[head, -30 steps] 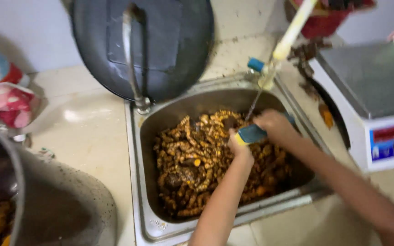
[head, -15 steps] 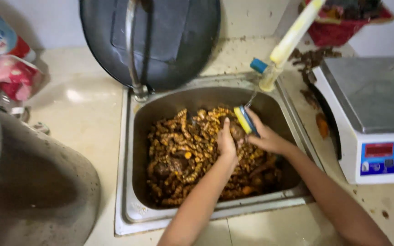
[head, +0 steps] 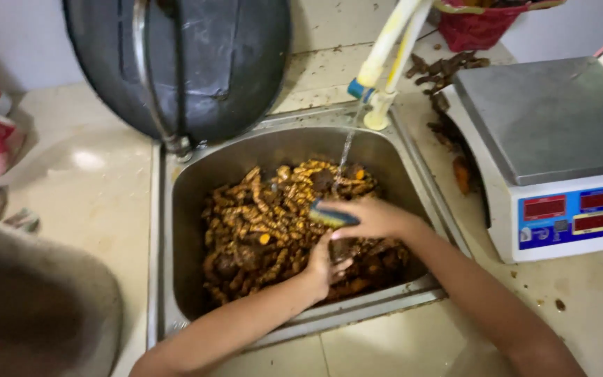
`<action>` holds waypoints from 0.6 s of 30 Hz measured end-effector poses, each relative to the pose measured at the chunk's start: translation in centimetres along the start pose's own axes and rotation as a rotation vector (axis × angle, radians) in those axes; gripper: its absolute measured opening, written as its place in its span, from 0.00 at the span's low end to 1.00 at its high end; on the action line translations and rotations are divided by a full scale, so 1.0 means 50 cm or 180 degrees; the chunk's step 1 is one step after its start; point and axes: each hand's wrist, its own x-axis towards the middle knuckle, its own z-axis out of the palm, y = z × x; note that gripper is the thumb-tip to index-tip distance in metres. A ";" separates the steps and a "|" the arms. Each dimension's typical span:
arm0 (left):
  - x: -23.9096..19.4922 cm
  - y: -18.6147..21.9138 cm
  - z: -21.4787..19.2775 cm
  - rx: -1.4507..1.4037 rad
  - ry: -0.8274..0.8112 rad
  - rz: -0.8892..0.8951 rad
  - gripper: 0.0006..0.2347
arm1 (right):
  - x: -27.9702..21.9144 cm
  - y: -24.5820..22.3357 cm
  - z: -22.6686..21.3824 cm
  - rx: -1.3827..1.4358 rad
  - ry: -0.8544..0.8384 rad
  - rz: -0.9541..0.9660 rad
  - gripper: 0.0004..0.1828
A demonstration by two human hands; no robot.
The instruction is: Washing and scrubbing turmeric roots in a sink using a brush and running water.
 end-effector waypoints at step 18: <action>0.041 0.031 -0.017 -0.0942 0.0092 0.0697 0.25 | 0.067 0.150 0.057 -0.1136 0.0906 -0.1133 0.38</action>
